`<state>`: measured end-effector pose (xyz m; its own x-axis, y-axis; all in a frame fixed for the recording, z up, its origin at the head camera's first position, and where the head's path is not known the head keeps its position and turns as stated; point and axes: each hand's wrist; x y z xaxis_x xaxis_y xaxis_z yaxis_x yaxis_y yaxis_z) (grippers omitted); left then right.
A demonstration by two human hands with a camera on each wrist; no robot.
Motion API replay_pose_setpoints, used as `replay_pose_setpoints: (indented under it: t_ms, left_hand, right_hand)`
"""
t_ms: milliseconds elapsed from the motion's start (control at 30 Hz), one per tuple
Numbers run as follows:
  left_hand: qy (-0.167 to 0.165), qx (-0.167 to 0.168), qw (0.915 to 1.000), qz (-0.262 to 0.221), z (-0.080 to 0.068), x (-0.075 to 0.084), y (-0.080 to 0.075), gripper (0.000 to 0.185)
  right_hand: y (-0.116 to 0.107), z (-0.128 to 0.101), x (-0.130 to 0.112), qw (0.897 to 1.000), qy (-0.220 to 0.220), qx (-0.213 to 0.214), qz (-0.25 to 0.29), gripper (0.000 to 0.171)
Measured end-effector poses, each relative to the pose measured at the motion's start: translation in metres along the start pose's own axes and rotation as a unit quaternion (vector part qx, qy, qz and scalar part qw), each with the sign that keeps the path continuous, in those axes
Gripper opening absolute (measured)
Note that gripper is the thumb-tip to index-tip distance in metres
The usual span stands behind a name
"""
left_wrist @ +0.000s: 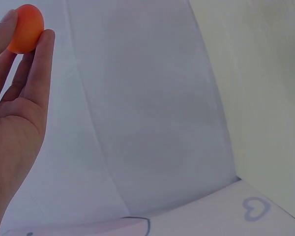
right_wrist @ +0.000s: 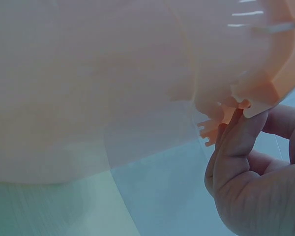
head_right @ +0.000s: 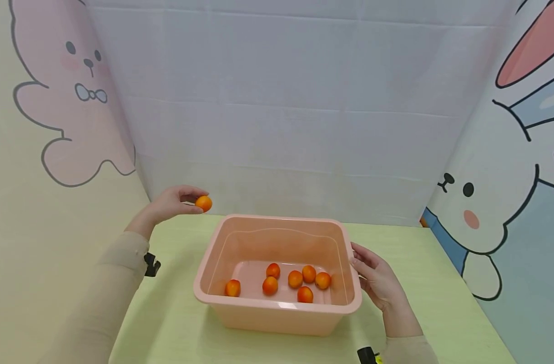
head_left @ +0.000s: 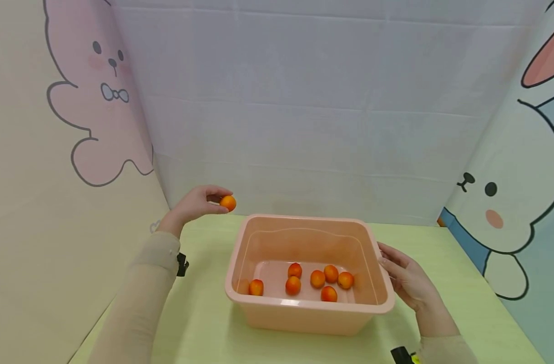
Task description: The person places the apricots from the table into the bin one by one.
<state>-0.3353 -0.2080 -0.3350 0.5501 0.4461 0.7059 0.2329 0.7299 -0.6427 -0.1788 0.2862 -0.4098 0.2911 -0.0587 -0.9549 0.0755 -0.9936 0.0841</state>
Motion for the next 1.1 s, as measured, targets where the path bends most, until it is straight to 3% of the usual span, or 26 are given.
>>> replay_pose_setpoints:
  t_ms: [267, 600, 867, 1100]
  left_hand:
    - [-0.025, 0.017, 0.9983, -0.051, 0.026, 0.041, 0.008, 0.050]
    - [0.003, 0.014, 0.9929, -0.118, 0.050, 0.076, 0.041, 0.045]
    - [0.026, -0.016, 0.9912, -0.129, 0.067, 0.101, 0.075, 0.044]
    - [0.023, -0.058, 0.9897, -0.129, 0.078, 0.110, 0.108, 0.041]
  right_hand:
    - [0.001, -0.001, 0.000, 1.000, -0.007, -0.003, 0.000, 0.063]
    - [0.003, -0.003, 0.000, 1.000, -0.006, 0.000, -0.003, 0.065]
    - [0.002, -0.002, 0.000, 1.000, -0.010, -0.004, -0.003, 0.065]
    - [0.002, -0.002, 0.000, 1.000, -0.008, -0.003, -0.003, 0.065]
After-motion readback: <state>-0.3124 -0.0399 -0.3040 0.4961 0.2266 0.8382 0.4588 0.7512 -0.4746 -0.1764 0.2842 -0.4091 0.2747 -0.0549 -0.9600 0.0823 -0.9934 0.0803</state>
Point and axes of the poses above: each hand's wrist, its own z-axis towards the middle knuckle, its own y-axis out of the palm, x = y × z, and after that the axes turned 11 degrees about y, right-handed
